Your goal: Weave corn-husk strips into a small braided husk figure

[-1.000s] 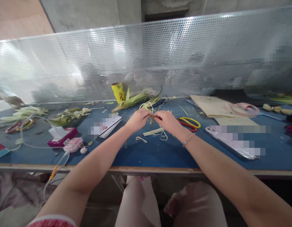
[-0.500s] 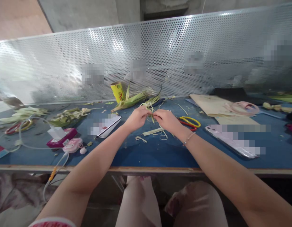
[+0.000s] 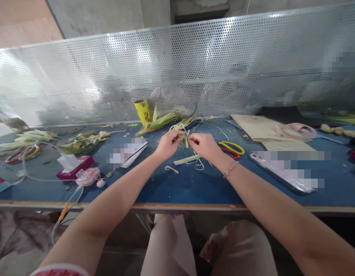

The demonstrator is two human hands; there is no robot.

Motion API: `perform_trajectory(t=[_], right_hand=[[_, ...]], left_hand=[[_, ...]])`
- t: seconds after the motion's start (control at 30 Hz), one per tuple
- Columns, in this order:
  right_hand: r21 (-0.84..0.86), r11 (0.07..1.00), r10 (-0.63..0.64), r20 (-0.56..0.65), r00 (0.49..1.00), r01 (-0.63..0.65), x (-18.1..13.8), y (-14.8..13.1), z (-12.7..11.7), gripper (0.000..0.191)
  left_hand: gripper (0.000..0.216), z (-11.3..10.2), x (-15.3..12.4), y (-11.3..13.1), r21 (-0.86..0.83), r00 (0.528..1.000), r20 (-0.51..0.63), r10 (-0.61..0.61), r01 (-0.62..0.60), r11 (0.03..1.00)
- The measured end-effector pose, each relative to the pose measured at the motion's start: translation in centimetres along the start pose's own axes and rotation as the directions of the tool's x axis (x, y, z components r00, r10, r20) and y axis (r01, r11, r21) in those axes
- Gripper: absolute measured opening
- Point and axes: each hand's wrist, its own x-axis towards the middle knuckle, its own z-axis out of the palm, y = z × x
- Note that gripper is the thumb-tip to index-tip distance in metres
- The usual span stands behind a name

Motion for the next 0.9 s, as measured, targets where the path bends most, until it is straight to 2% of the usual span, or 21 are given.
perform_trajectory(t=[0.1, 0.13, 0.2, 0.27, 0.3, 0.53, 0.9], right_hand=[[0.007, 0.999, 0.043, -0.063, 0.997, -0.043, 0.0, -0.2, 0.1, 0.014], [0.011, 0.999, 0.048, -0.076, 0.996, -0.047, 0.0, -0.3, 0.2, 0.014], [0.015, 0.999, 0.047, -0.093, 0.995, -0.046, -0.1, -0.5, 0.3, 0.015], [0.008, 0.999, 0.038, -0.099, 0.994, -0.037, -0.1, -0.6, 0.4, 0.016], [0.003, 1.000, 0.032, -0.100, 0.994, -0.031, -0.2, -0.6, 0.4, 0.017], [0.008, 1.000, 0.014, -0.062, 0.998, -0.013, -0.2, -0.7, 0.4, 0.018], [-0.007, 0.999, -0.034, 0.010, 0.999, 0.034, -0.2, -0.3, 0.6, 0.017]], left_hand=[[0.015, 0.7, -0.2, 0.4, -0.200, 0.966, -0.115, -0.234, 0.208, 0.958], [0.011, 0.9, -0.2, 0.6, -0.260, 0.949, -0.103, -0.299, 0.265, 0.929], [0.018, 1.1, -0.3, 1.0, -0.345, 0.927, 0.010, -0.376, 0.356, 0.868], [0.025, 1.2, -0.4, 1.6, -0.388, 0.911, 0.143, -0.386, 0.411, 0.825], [0.025, 1.2, -0.5, 1.8, -0.401, 0.909, 0.171, -0.380, 0.417, 0.816], [0.015, 1.0, -0.5, 2.0, -0.434, 0.938, 0.167, -0.302, 0.345, 0.832], [0.010, 0.3, -0.1, 1.7, -0.415, 0.907, 0.250, -0.340, 0.418, 0.808]])
